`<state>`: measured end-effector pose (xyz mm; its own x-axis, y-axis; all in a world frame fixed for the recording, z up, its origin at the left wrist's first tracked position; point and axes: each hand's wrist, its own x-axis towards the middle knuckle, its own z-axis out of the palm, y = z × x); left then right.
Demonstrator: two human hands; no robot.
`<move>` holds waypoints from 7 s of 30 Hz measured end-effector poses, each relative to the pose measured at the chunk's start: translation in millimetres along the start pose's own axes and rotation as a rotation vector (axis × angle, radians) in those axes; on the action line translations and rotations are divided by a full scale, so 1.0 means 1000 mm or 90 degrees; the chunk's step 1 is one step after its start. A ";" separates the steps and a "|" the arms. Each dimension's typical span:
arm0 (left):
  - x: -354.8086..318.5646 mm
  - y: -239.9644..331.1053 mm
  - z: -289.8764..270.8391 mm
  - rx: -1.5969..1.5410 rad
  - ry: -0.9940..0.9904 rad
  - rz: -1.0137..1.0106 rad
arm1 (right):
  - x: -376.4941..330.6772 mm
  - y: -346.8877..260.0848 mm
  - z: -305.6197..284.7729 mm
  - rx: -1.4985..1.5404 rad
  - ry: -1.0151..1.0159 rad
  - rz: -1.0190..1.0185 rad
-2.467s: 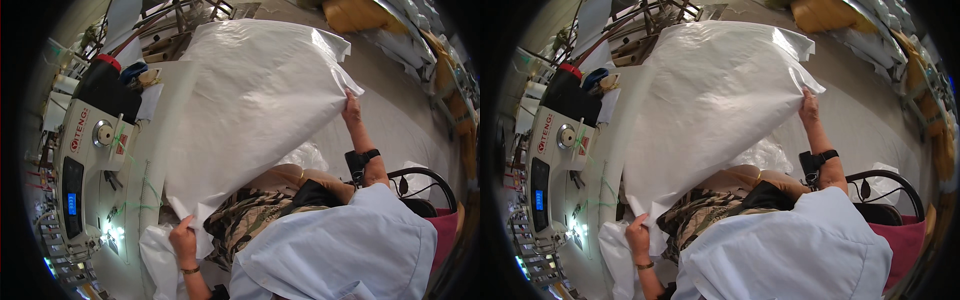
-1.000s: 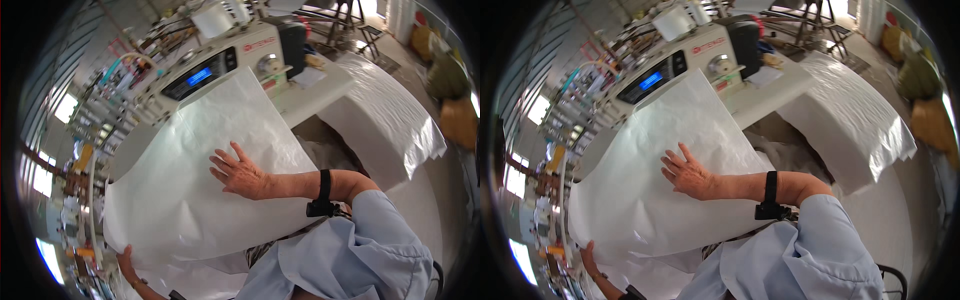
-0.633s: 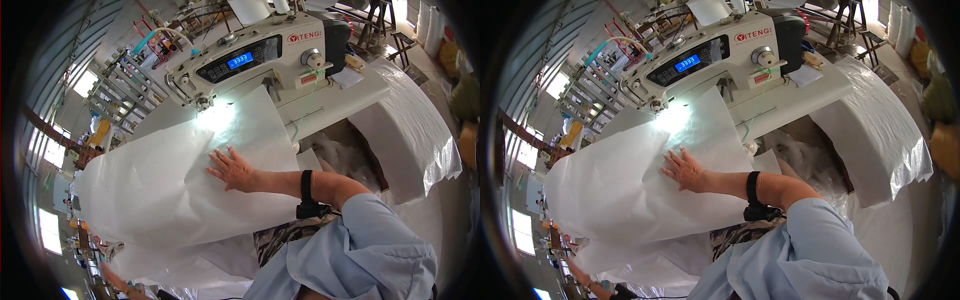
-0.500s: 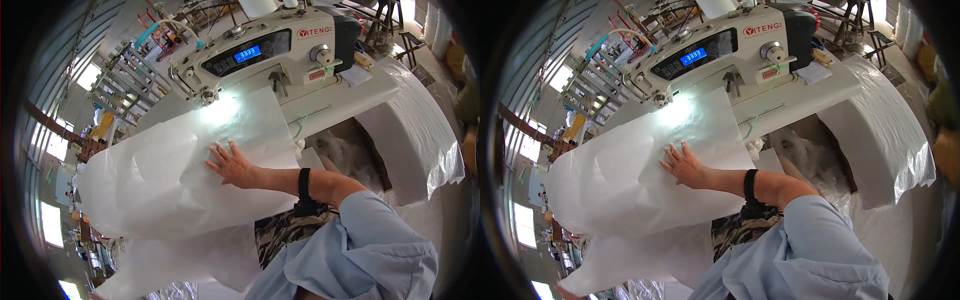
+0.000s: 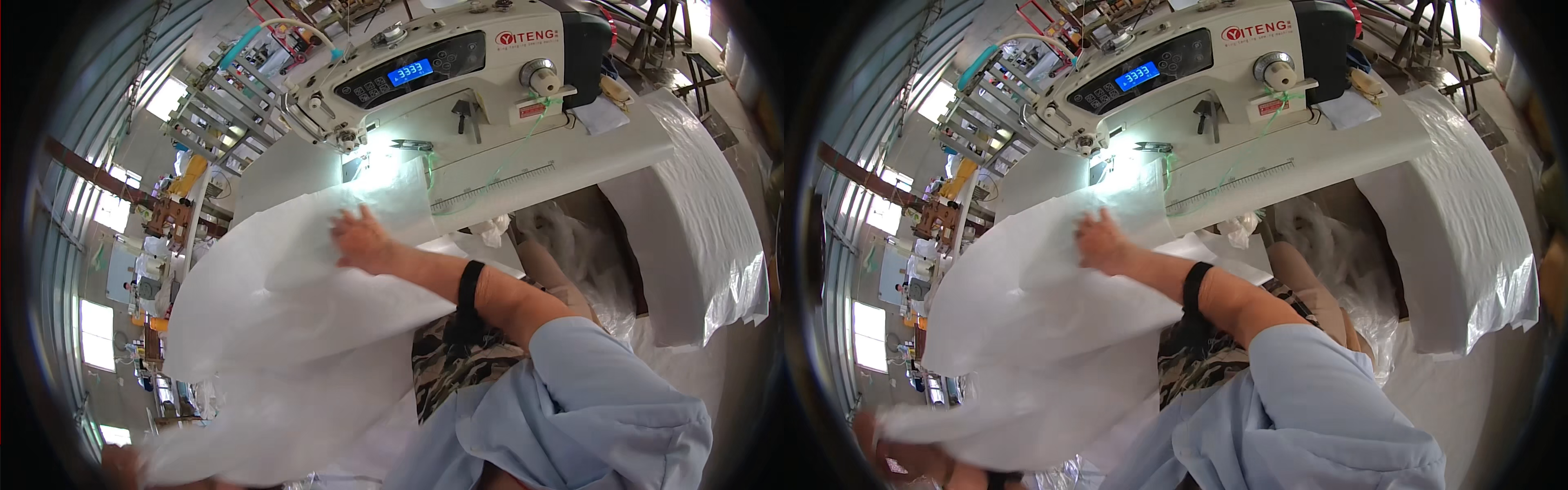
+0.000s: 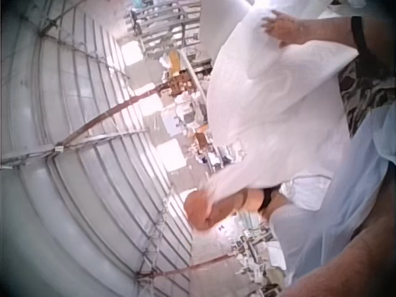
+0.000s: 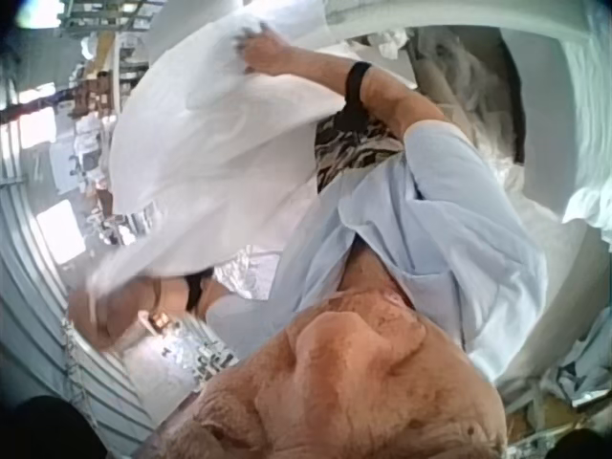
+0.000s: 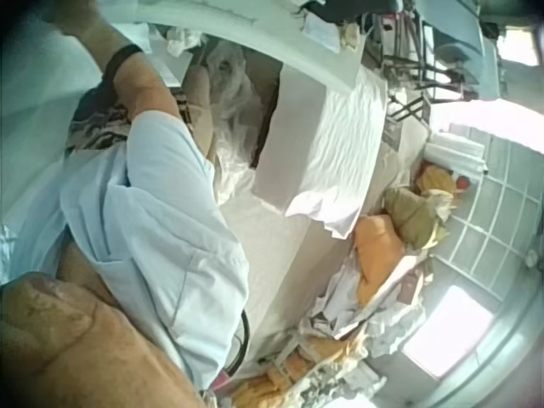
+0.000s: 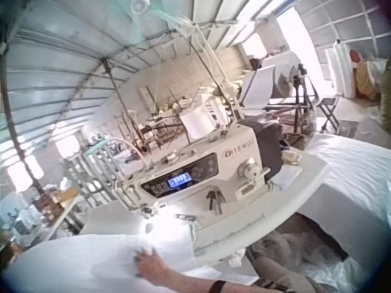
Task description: The recorder is using an industrial sewing machine to stitch together large white plastic/polypropylene sheets.
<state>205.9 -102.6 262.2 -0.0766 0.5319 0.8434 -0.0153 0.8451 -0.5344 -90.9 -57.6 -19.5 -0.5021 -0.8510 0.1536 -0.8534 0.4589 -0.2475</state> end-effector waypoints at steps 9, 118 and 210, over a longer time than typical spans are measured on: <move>-0.154 0.127 0.311 -0.648 -0.370 -0.518 | -0.064 0.060 0.002 0.373 0.430 -0.318; -0.131 0.044 0.154 -0.693 -0.702 -0.484 | -0.178 0.030 -0.103 0.284 0.538 -0.143; -0.130 0.013 0.216 -0.492 -0.281 -0.584 | -0.184 -0.030 -0.062 0.839 0.279 -0.097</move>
<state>-0.1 -172.6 133.9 -0.6716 -0.1977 0.7141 0.3320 0.7814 0.5285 18.2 101.2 18.7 -0.6288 -0.6096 0.4827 -0.2676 -0.4132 -0.8704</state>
